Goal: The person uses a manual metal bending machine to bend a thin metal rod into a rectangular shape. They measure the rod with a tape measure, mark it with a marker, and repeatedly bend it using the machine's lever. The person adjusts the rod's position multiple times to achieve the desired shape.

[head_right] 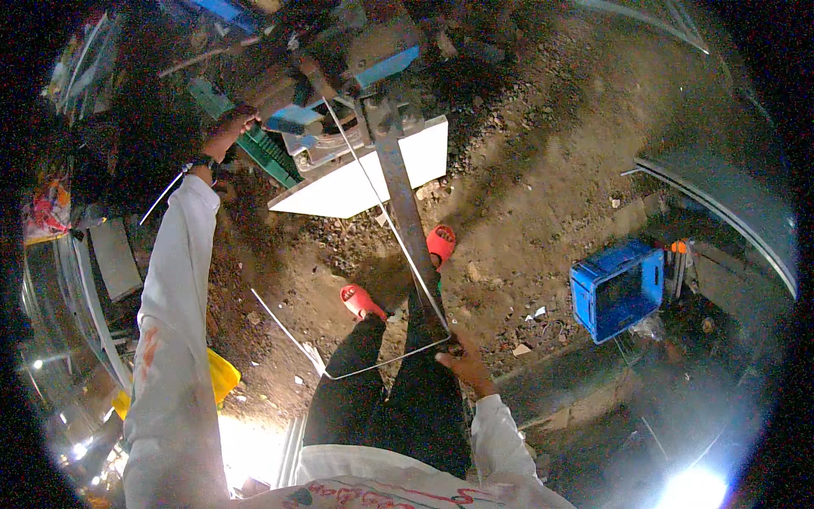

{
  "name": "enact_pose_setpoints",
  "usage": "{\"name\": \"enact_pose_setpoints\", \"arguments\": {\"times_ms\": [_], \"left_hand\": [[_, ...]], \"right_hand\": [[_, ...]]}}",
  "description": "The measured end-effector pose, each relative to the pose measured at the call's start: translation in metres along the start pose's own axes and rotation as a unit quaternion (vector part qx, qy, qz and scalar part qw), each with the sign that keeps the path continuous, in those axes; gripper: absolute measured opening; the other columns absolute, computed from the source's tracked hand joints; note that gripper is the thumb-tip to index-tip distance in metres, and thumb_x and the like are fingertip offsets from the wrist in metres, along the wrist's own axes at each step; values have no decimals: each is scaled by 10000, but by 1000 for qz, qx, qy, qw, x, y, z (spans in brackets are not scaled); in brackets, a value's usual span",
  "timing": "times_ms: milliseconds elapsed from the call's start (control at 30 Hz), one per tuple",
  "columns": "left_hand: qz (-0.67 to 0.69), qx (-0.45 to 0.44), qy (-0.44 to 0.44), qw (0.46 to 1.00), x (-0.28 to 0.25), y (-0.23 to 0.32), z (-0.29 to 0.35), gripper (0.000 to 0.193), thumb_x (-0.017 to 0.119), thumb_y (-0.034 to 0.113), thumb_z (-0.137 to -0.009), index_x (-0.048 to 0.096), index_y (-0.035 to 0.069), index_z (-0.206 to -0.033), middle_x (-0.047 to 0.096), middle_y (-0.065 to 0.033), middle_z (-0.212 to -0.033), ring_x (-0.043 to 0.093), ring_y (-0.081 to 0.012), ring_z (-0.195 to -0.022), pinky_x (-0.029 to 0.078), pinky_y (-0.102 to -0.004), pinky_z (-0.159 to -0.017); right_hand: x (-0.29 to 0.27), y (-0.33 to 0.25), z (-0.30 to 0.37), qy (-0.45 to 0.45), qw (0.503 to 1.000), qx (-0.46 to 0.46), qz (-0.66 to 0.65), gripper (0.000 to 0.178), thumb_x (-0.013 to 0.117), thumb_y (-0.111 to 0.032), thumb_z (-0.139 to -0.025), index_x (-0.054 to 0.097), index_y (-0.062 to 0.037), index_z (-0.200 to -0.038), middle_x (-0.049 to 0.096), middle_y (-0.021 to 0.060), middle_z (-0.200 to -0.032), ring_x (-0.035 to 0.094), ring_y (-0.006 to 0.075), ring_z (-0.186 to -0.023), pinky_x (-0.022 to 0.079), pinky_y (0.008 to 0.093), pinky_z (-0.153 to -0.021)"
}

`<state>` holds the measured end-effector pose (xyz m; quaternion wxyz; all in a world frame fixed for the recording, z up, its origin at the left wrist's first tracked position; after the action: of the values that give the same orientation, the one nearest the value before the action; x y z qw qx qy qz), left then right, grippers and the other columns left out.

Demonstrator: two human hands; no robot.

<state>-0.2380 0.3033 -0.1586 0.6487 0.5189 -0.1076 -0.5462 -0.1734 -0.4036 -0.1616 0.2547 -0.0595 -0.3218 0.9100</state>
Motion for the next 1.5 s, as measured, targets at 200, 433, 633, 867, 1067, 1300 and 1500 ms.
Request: {"name": "enact_pose_setpoints", "arguments": {"times_ms": [200,433,633,867,1067,1300,1500], "left_hand": [[-107,-26,-23,994,-7,-7,-3,403,541,460,-954,700,149,-1155,678,-5,-1121,577,-149,-977,437,-302,-869],[-75,43,0,996,-7,-27,-9,384,586,445,-939,708,126,-1114,683,-6,-1007,585,-157,-903,445,-301,-850],[-24,26,39,999,3,-23,-15,439,578,472,-934,723,65,-1013,687,-51,-853,560,-179,-742,462,-320,-757],[-20,31,66,997,5,-4,-6,463,591,504,-926,695,53,-921,609,-8,-770,494,-159,-719,409,-316,-719],[-28,42,21,998,3,-7,-9,468,600,512,-919,695,54,-902,606,-5,-765,485,-159,-704,407,-304,-709],[-71,23,13,997,-2,-10,-15,463,597,503,-917,716,56,-923,651,-16,-805,539,-172,-749,430,-316,-747],[-20,-3,-1,1000,-8,-26,-10,380,569,472,-957,700,124,-1035,534,61,-822,476,-98,-811,392,-287,-821]], "right_hand": [[-33,16,-6,-42,998,-29,34,579,709,-159,-864,486,-64,-1389,614,109,-1257,603,184,-1106,497,347,-920],[27,-11,-3,17,996,13,86,461,708,-214,-885,527,-1,-1252,645,102,-1070,627,184,-972,510,350,-822],[86,-32,6,238,960,-29,145,553,701,-250,-875,471,26,-1295,632,187,-1086,631,305,-975,495,409,-847],[120,0,9,250,951,79,162,714,729,-360,-830,400,51,-1312,675,187,-859,671,377,-796,521,455,-694],[159,-6,13,233,961,75,128,701,727,-429,-828,400,25,-1249,676,219,-831,671,428,-782,518,482,-670],[117,12,5,182,957,44,221,788,672,-493,-856,391,47,-1357,640,294,-1033,630,482,-933,506,528,-791],[41,-25,11,196,946,42,255,682,678,-429,-882,462,35,-1333,627,252,-1118,639,390,-975,507,464,-848]]}}
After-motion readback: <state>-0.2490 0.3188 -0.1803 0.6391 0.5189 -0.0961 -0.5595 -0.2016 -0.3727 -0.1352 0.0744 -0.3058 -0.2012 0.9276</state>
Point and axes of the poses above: each hand's wrist, its own z-axis away from the middle knuckle, its own x-axis out of the palm, y = z × x, the point moved 4 cm from there along -z, towards the middle knuckle
